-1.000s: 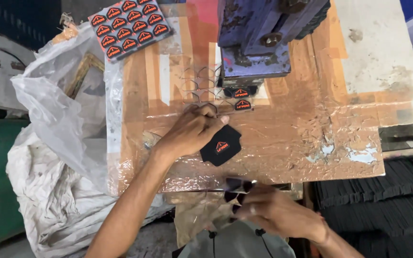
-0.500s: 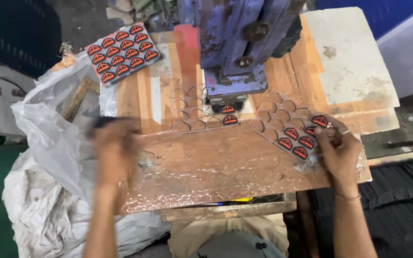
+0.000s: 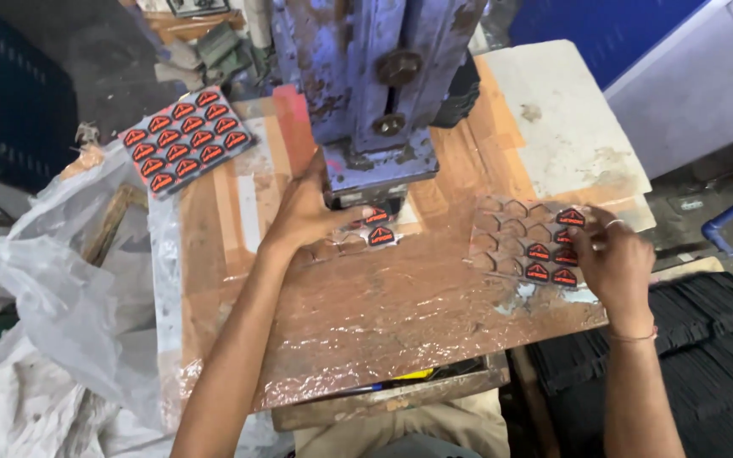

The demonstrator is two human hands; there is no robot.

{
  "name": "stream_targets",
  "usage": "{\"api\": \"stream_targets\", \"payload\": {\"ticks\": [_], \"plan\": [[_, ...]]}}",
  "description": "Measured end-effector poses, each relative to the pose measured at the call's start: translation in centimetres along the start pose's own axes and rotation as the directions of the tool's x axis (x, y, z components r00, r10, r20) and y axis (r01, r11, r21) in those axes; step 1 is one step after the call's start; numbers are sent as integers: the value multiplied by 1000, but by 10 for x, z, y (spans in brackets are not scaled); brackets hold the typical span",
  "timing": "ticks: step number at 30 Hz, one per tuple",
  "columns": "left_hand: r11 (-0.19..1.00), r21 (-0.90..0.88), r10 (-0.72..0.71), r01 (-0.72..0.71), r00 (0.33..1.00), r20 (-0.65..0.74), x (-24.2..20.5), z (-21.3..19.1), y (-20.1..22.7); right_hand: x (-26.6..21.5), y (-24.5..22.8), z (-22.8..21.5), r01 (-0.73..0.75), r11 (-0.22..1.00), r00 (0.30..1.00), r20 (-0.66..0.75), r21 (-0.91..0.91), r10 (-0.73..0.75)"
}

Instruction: The person applies a white substance from a small tube onto a surface, then places black hexagonal stickers with orange logos onto the treated area. They repeatedly pick up the stickers, align them, and press them down by hand.

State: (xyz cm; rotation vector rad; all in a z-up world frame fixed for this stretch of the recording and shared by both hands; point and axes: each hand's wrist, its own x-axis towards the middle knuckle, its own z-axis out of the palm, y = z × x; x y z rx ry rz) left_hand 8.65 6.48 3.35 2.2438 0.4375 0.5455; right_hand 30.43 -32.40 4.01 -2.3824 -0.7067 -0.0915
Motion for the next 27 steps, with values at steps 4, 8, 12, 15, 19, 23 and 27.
{"api": "stream_targets", "payload": {"ticks": [4, 8, 12, 15, 19, 23, 27], "plan": [[872, -490, 34, -4, 998, 52, -3, 20, -18, 24, -60, -5, 474, 855, 862, -85, -211, -499], [856, -518, 0, 9, 1000, 17, -4, 36, -30, 96, -127, 40, 586, 807, 805, -60, -79, -590], [995, -89, -50, 44, 997, -60, -3, 19, -13, 165, -122, 96, 714, 694, 696, -10, -92, -718], [883, -293, -349, 365, 931, 107, -33, -22, -21, 190, -118, 111, 696, 716, 718, 41, -59, -695], [728, -530, -368, 435, 900, 234, -113, -64, -31, 212, -82, 130, 725, 673, 687, 87, -147, -722], [662, -588, -434, 464, 878, 204, -159, -67, -52, 190, -59, 129, 714, 687, 700, 116, -136, -705], [739, -510, -428, 440, 891, 149, -163, -70, -64, 64, -133, 53, 611, 790, 756, -256, -57, -603]]}}
